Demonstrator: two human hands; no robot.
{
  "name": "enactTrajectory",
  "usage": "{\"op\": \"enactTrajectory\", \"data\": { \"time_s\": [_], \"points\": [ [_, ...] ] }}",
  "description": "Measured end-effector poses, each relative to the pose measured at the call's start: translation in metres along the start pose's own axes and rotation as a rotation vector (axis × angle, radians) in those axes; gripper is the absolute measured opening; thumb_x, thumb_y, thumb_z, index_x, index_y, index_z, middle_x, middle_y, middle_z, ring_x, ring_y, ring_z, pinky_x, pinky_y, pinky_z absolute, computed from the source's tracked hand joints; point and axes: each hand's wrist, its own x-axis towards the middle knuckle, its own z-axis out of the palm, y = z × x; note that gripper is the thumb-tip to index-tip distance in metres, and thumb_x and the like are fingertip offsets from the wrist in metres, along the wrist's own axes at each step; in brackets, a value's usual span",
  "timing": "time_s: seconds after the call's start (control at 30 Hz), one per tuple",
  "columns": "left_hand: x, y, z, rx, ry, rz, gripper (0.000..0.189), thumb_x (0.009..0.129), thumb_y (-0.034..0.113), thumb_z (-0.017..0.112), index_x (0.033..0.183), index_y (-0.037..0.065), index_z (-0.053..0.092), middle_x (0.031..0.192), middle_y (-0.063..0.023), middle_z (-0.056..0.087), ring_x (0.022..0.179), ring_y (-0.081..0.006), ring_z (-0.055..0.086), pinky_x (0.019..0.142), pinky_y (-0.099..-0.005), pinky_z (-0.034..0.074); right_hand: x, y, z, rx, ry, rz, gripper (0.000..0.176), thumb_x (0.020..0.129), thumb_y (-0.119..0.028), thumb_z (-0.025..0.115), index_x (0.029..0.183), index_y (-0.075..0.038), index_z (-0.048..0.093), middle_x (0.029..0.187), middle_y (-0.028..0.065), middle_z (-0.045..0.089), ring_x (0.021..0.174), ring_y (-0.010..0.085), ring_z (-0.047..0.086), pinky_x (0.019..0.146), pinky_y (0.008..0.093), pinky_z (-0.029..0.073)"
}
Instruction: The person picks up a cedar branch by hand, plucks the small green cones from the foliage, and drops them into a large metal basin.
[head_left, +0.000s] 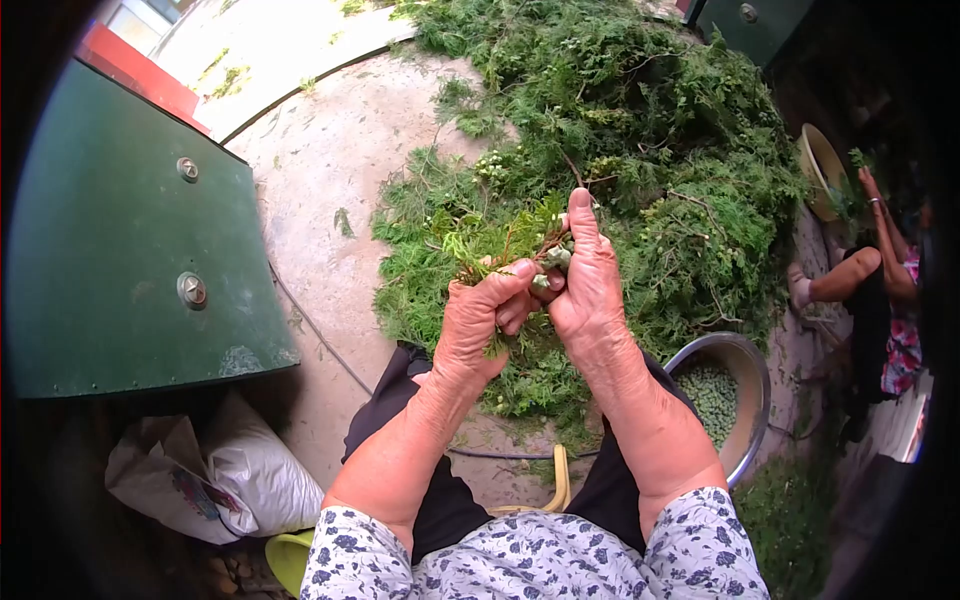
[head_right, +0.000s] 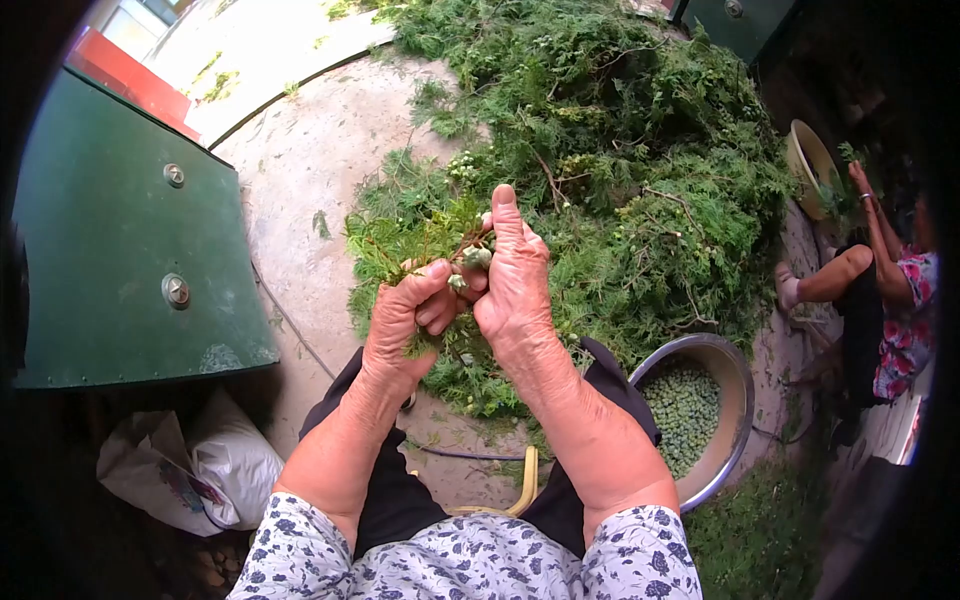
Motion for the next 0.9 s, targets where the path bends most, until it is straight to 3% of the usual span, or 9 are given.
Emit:
{"op": "enactTrajectory", "data": {
  "time_s": [0.07, 0.17, 0.27, 0.33, 0.43, 0.57, 0.63, 0.73, 0.9],
  "points": [
    [0.002, 0.001, -0.002, 0.012, -0.019, -0.009, 0.010, 0.079, 0.014, 0.064, 0.077, 0.005, 0.060, 0.057, 0.0040, 0.050, 0.045, -0.0036, 0.037, 0.042, -0.0191, 0.028, 0.000, -0.003, 0.001, -0.003, -0.089, 0.035, 0.035, 0.082, -0.046, 0.061, 0.077, -0.013, 0.049, 0.060, -0.0038, 0.047, 0.045, 0.0071, 0.045, 0.035, 0.0196, 0.030],
    [0.003, -0.003, -0.004, 0.009, -0.039, -0.019, 0.013, 0.080, 0.017, 0.063, 0.073, 0.007, 0.058, 0.053, 0.0053, 0.044, 0.044, -0.0049, 0.035, 0.044, -0.0198, 0.029, -0.002, -0.003, 0.007, -0.011, 0.011, 0.049, 0.036, 0.082, -0.048, 0.060, 0.076, -0.014, 0.049, 0.060, -0.0045, 0.046, 0.048, 0.0062, 0.046, 0.036, 0.0191, 0.031],
    [0.004, -0.004, -0.005, 0.010, -0.015, -0.045, 0.016, 0.080, 0.019, 0.063, 0.070, 0.009, 0.056, 0.050, 0.0062, 0.038, 0.043, -0.0062, 0.033, 0.046, -0.0206, 0.030, 0.001, -0.001, -0.001, -0.097, -0.017, -0.039, 0.040, 0.081, -0.053, 0.058, 0.085, -0.013, 0.052, 0.064, -0.0039, 0.050, 0.050, 0.0062, 0.047, 0.039, 0.0200, 0.032],
    [0.004, -0.003, -0.005, 0.025, 0.009, -0.061, 0.016, 0.080, 0.020, 0.063, 0.070, 0.009, 0.056, 0.048, 0.0065, 0.035, 0.042, -0.0068, 0.033, 0.047, -0.0208, 0.030, -0.004, -0.009, 0.003, -0.088, 0.017, 0.083, 0.050, 0.080, -0.059, 0.053, 0.097, -0.012, 0.053, 0.068, -0.0033, 0.052, 0.052, 0.0060, 0.047, 0.041, 0.0200, 0.033],
    [0.005, -0.001, -0.003, -0.020, 0.004, -0.078, 0.016, 0.081, 0.019, 0.062, 0.071, 0.009, 0.056, 0.048, 0.0067, 0.035, 0.042, -0.0067, 0.032, 0.047, -0.0206, 0.030, -0.005, -0.009, 0.002, -0.084, -0.059, 0.072, 0.057, 0.080, -0.062, 0.050, 0.104, -0.011, 0.051, 0.069, -0.0032, 0.052, 0.052, 0.0058, 0.047, 0.042, 0.0199, 0.032],
    [0.007, 0.001, -0.003, -0.036, 0.026, -0.115, 0.015, 0.082, 0.018, 0.061, 0.072, 0.006, 0.057, 0.047, 0.0069, 0.035, 0.041, -0.0063, 0.032, 0.047, -0.0207, 0.031, -0.003, -0.011, -0.003, -0.095, -0.148, 0.064, 0.057, 0.079, -0.064, 0.049, 0.099, -0.011, 0.053, 0.068, -0.0038, 0.052, 0.053, 0.0053, 0.046, 0.042, 0.0190, 0.031],
    [0.007, 0.002, -0.002, -0.038, 0.018, -0.114, 0.015, 0.082, 0.017, 0.061, 0.073, 0.005, 0.057, 0.047, 0.0069, 0.035, 0.042, -0.0061, 0.033, 0.047, -0.0208, 0.031, 0.003, -0.011, -0.011, -0.182, -0.283, 0.098, 0.051, 0.078, -0.063, 0.053, 0.091, -0.014, 0.057, 0.075, -0.0035, 0.055, 0.066, 0.0079, 0.050, 0.053, 0.0232, 0.036],
    [0.007, 0.000, -0.002, -0.031, 0.080, -0.102, 0.014, 0.081, 0.016, 0.063, 0.072, 0.005, 0.057, 0.047, 0.0063, 0.037, 0.042, -0.0060, 0.034, 0.047, -0.0210, 0.032, 0.002, -0.006, -0.005, -0.180, -0.165, 0.013, 0.049, 0.079, -0.062, 0.052, 0.088, -0.014, 0.057, 0.074, -0.0037, 0.056, 0.063, 0.0077, 0.050, 0.049, 0.0219, 0.034],
    [0.007, -0.001, -0.003, -0.019, 0.103, -0.098, 0.016, 0.078, 0.015, 0.066, 0.068, 0.007, 0.057, 0.048, 0.0057, 0.040, 0.041, -0.0057, 0.037, 0.046, -0.0208, 0.034, 0.001, -0.010, -0.006, -0.218, -0.175, 0.013, 0.044, 0.081, -0.059, 0.052, 0.084, -0.015, 0.055, 0.073, -0.0032, 0.057, 0.060, 0.0075, 0.050, 0.045, 0.0215, 0.032]
  ]
}}
